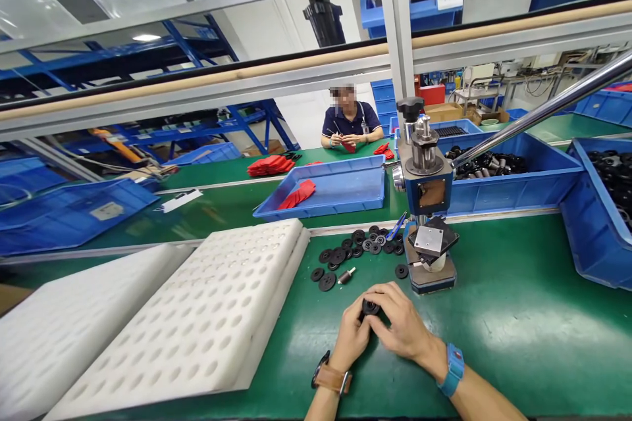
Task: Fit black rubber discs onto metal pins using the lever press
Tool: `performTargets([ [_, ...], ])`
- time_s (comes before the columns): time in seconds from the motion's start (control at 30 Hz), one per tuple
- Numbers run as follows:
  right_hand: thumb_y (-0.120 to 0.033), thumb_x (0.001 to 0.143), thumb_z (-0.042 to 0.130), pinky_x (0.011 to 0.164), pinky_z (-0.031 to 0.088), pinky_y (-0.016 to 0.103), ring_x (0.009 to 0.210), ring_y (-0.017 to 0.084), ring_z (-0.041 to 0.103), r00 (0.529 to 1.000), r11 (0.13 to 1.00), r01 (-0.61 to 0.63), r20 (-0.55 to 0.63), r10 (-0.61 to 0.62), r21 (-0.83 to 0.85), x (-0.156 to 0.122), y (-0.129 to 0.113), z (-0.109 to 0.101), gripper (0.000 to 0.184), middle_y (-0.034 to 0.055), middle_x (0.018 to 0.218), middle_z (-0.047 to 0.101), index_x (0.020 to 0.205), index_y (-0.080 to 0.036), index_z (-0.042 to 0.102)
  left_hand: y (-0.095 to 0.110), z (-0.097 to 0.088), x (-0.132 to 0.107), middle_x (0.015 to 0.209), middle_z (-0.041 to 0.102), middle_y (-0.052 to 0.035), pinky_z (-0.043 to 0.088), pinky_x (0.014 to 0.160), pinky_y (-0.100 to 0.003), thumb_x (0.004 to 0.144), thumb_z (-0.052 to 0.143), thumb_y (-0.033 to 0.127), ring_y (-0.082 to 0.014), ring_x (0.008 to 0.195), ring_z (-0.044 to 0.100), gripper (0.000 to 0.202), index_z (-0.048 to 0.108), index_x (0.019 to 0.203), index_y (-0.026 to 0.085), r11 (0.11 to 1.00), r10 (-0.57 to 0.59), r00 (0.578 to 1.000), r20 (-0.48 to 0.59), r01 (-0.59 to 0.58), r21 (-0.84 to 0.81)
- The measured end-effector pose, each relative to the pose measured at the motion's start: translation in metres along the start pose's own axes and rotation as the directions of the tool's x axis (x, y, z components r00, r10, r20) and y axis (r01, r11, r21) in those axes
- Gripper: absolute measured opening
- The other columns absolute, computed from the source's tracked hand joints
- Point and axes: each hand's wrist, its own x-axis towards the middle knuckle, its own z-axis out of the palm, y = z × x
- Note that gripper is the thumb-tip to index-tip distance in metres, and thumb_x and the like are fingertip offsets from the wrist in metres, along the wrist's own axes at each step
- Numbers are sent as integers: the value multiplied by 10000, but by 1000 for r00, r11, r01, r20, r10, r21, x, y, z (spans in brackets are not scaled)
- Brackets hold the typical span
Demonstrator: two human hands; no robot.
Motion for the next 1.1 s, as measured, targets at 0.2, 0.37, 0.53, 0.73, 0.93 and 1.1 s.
performTargets([
  [0.2,-133,916,600,995,520,461,1161,248,593,1000,999,-20,-22,21,34,2,0,-2,281,106,1212,664,1175,-242,587,1,-1,1,1160,752,-152,584,925,-432,905,544,238,-297,1082,710,335,712,1188,173,1000,12,999,-30,-12,-11],
  [0.37,-113,882,587,984,527,454,1149,247,596,999,997,-43,-20,44,56,3,-1,-3,385,100,1197,677,1242,-247,558,3,-1,2,1157,749,-142,556,991,-463,895,515,214,-294,1128,691,360,706,1199,179,1000,-23,1000,-7,23,-5],
  [0.53,-107,882,580,1002,515,480,1160,254,589,1000,998,-17,1,17,53,4,0,-4,447,103,1226,668,1304,-249,544,2,-1,2,1170,743,-144,568,977,-457,877,495,170,-293,1151,682,401,690,1227,177,1000,-15,1000,-11,15,6],
  [0.73,-118,908,591,996,516,486,1158,252,582,1000,999,1,2,-1,36,4,2,-5,396,102,1230,655,1282,-246,571,-7,-1,-1,1212,735,-156,567,981,-454,887,472,163,-278,1138,694,408,680,1239,168,1000,7,1000,-19,-6,30],
  [0.93,-148,919,617,959,533,456,1105,243,599,1000,1000,-19,-5,19,25,4,3,-5,328,99,1174,656,1231,-241,580,-19,0,-5,1216,742,-158,532,1033,-507,889,524,216,-302,1155,690,370,702,1209,168,998,-16,999,-44,18,54],
  [1.1,-173,941,630,955,529,435,1105,242,586,999,999,-44,14,44,2,3,4,-4,405,98,1182,639,1331,-255,555,-22,1,-6,1264,719,-159,535,1026,-495,923,513,229,-301,1180,674,375,680,1254,174,1000,-15,1000,-7,16,24],
])
